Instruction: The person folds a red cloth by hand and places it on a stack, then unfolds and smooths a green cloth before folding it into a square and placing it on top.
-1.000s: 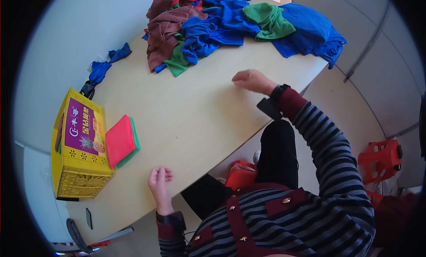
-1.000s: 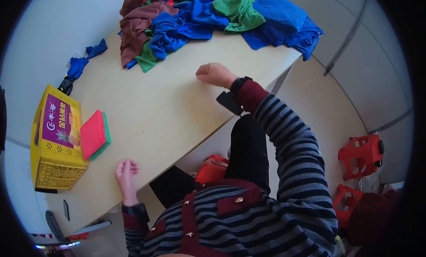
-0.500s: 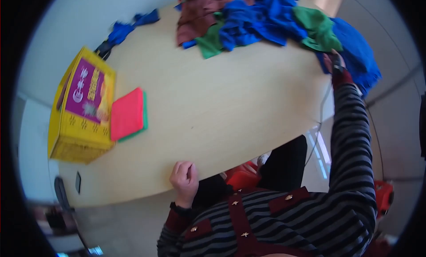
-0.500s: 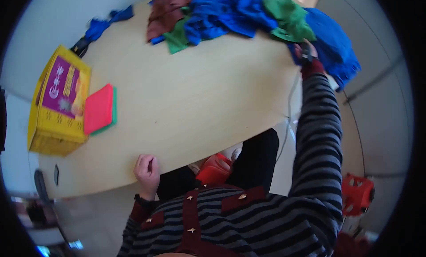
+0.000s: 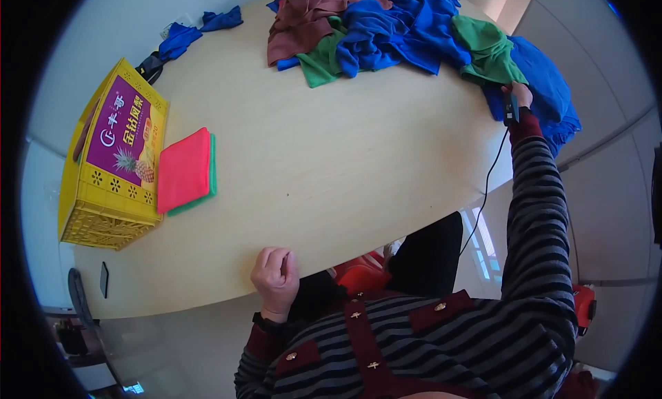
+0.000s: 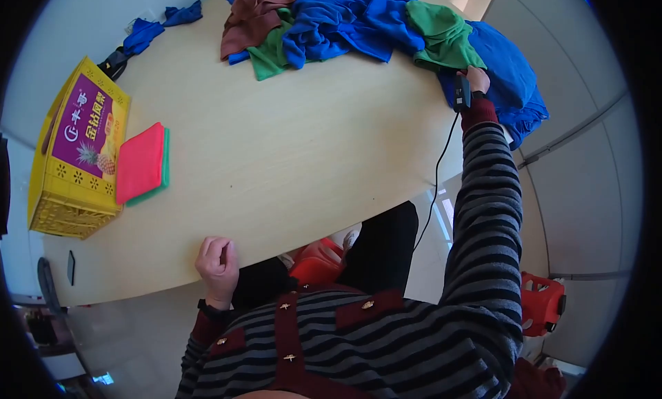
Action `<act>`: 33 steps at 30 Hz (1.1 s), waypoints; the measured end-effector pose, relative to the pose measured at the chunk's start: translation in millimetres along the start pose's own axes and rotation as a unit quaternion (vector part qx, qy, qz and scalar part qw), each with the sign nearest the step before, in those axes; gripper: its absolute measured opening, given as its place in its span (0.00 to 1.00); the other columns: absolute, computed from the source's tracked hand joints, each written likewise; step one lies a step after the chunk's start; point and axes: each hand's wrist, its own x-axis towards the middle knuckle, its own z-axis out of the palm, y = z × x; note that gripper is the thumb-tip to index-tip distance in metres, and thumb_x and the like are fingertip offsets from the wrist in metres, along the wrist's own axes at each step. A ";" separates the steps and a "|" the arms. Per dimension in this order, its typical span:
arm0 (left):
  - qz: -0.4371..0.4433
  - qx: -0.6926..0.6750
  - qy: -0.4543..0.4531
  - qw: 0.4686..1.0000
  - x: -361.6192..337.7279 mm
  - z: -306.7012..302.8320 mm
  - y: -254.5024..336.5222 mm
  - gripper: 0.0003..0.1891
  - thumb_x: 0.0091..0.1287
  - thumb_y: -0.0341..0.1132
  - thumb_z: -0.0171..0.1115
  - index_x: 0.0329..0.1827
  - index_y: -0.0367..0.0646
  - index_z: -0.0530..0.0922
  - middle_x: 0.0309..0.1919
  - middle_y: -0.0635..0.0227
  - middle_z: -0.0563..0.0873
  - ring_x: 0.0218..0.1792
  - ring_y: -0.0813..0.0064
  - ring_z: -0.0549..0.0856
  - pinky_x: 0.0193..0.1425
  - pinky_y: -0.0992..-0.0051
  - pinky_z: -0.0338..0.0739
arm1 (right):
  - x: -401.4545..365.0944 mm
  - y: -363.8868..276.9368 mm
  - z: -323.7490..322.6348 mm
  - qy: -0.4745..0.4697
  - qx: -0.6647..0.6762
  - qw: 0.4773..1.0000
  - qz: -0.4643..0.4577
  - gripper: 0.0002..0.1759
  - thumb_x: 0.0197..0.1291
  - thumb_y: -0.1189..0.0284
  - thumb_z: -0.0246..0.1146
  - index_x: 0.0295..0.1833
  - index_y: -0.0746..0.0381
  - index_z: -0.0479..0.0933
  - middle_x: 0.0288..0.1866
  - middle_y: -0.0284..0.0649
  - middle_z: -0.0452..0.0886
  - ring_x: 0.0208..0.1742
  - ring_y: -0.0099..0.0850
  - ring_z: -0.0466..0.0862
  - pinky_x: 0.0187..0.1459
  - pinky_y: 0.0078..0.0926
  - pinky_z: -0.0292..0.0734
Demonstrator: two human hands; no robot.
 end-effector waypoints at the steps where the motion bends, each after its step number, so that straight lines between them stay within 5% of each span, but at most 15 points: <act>1: 0.000 0.002 0.000 1.000 -0.3 0.3 0.3 0.03 0.64 0.21 0.67 0.36 0.38 0.81 0.31 0.61 0.82 0.28 0.65 0.82 0.32 0.71 0.76 | -1.9 -9.8 -0.8 0.041 -0.151 0.981 -0.114 0.09 0.70 0.69 0.62 0.42 0.63 0.83 0.43 0.40 0.88 0.39 0.33 0.88 0.35 0.28 0.82; 2: -0.001 0.005 0.000 1.000 -1.1 0.4 0.4 0.03 0.64 0.21 0.67 0.36 0.38 0.81 0.31 0.61 0.82 0.28 0.65 0.82 0.32 0.71 0.76 | -8.5 -19.0 -23.9 0.045 -0.151 0.981 -0.117 0.09 0.70 0.69 0.62 0.42 0.63 0.83 0.43 0.40 0.88 0.39 0.33 0.88 0.35 0.28 0.82; 4: 0.001 0.005 0.002 1.000 -3.3 -1.6 1.0 0.03 0.64 0.21 0.66 0.36 0.38 0.81 0.31 0.61 0.82 0.28 0.65 0.82 0.32 0.70 0.76 | -74.7 -139.7 8.3 0.025 0.061 0.997 -0.033 0.09 0.69 0.71 0.63 0.38 0.63 0.84 0.40 0.36 0.86 0.38 0.25 0.85 0.38 0.23 0.78; 8: 0.006 -0.008 0.003 1.000 -3.1 -1.1 3.7 0.02 0.65 0.22 0.66 0.36 0.38 0.81 0.31 0.61 0.81 0.28 0.65 0.82 0.32 0.70 0.76 | -177.0 -251.3 51.4 -0.122 0.154 0.947 -0.254 0.05 0.71 0.75 0.62 0.44 0.62 0.83 0.38 0.29 0.84 0.39 0.18 0.80 0.39 0.18 0.74; 9: 0.004 -0.007 0.007 1.000 -3.7 -0.6 3.5 0.02 0.65 0.22 0.66 0.36 0.38 0.81 0.31 0.61 0.81 0.28 0.65 0.82 0.32 0.70 0.76 | -193.1 -255.8 62.6 -0.200 0.123 0.934 -0.268 0.08 0.73 0.74 0.62 0.52 0.63 0.83 0.46 0.27 0.86 0.45 0.17 0.81 0.45 0.16 0.74; 10: 0.003 -0.006 0.009 1.000 -5.6 -0.2 2.7 0.03 0.65 0.22 0.66 0.36 0.38 0.81 0.31 0.60 0.81 0.28 0.64 0.82 0.32 0.70 0.76 | -228.7 -259.9 83.4 -0.227 0.146 0.904 -0.332 0.05 0.70 0.74 0.64 0.45 0.64 0.81 0.36 0.31 0.83 0.36 0.22 0.79 0.41 0.23 0.76; 12: 0.007 -0.005 0.007 1.000 -7.8 -0.9 3.3 0.03 0.65 0.22 0.66 0.35 0.38 0.80 0.31 0.60 0.81 0.28 0.64 0.82 0.32 0.70 0.76 | -313.0 -271.6 92.8 -0.308 -0.017 0.872 -0.380 0.04 0.69 0.76 0.65 0.45 0.64 0.78 0.37 0.29 0.80 0.41 0.21 0.80 0.41 0.26 0.77; 13: -0.005 -0.008 -0.004 1.000 -8.4 -2.4 3.3 0.02 0.67 0.24 0.66 0.37 0.38 0.81 0.31 0.61 0.81 0.29 0.66 0.82 0.33 0.71 0.76 | -356.9 -266.6 105.9 -0.339 0.017 0.854 -0.394 0.05 0.66 0.77 0.66 0.42 0.65 0.76 0.34 0.38 0.79 0.36 0.28 0.80 0.40 0.31 0.77; 15: -0.033 -0.011 -0.028 0.999 -11.3 -5.3 2.2 0.02 0.70 0.27 0.65 0.39 0.37 0.81 0.33 0.63 0.83 0.31 0.69 0.82 0.36 0.72 0.77 | -425.2 -248.4 118.4 -0.422 -0.040 0.789 -0.444 0.05 0.59 0.73 0.65 0.38 0.63 0.78 0.38 0.50 0.81 0.43 0.53 0.83 0.44 0.47 0.79; 19: -0.151 -0.244 -0.020 0.958 -13.9 -7.9 -5.5 0.09 0.76 0.34 0.61 0.45 0.36 0.81 0.36 0.68 0.83 0.37 0.77 0.82 0.42 0.75 0.76 | -528.5 -227.9 126.4 -0.498 -0.031 0.758 -0.420 0.07 0.58 0.75 0.66 0.41 0.63 0.76 0.40 0.48 0.80 0.46 0.50 0.82 0.47 0.45 0.79; 23: -0.150 -0.361 -0.034 0.920 -8.6 -11.0 4.8 0.13 0.80 0.40 0.59 0.52 0.37 0.81 0.38 0.73 0.83 0.39 0.83 0.79 0.44 0.80 0.74 | -590.9 -216.2 135.3 -0.503 0.005 0.752 -0.426 0.07 0.58 0.74 0.66 0.40 0.64 0.76 0.41 0.47 0.81 0.48 0.48 0.83 0.48 0.45 0.79; 28: -0.170 -0.308 -0.064 0.934 -15.4 -2.0 -13.0 0.11 0.81 0.37 0.56 0.53 0.38 0.79 0.38 0.73 0.83 0.40 0.83 0.78 0.48 0.81 0.74 | -631.5 -214.2 125.8 -0.515 0.028 0.735 -0.441 0.06 0.58 0.73 0.64 0.40 0.63 0.80 0.42 0.46 0.83 0.48 0.48 0.83 0.49 0.44 0.80; 31: -0.156 -0.255 -0.005 0.954 -21.9 -7.8 -23.8 0.09 0.81 0.38 0.56 0.51 0.41 0.78 0.37 0.74 0.82 0.38 0.83 0.78 0.41 0.79 0.72 | -620.3 -223.6 112.1 -0.536 0.027 0.714 -0.450 0.07 0.59 0.72 0.65 0.41 0.62 0.80 0.42 0.46 0.83 0.46 0.48 0.84 0.47 0.43 0.81; 33: -0.214 -0.304 0.022 0.928 -24.4 -26.9 -27.0 0.09 0.81 0.38 0.56 0.49 0.42 0.78 0.37 0.75 0.82 0.37 0.84 0.78 0.38 0.80 0.70 | -592.6 -231.8 96.4 -0.580 0.090 0.739 -0.332 0.07 0.63 0.71 0.67 0.43 0.62 0.81 0.42 0.44 0.83 0.45 0.44 0.85 0.45 0.39 0.81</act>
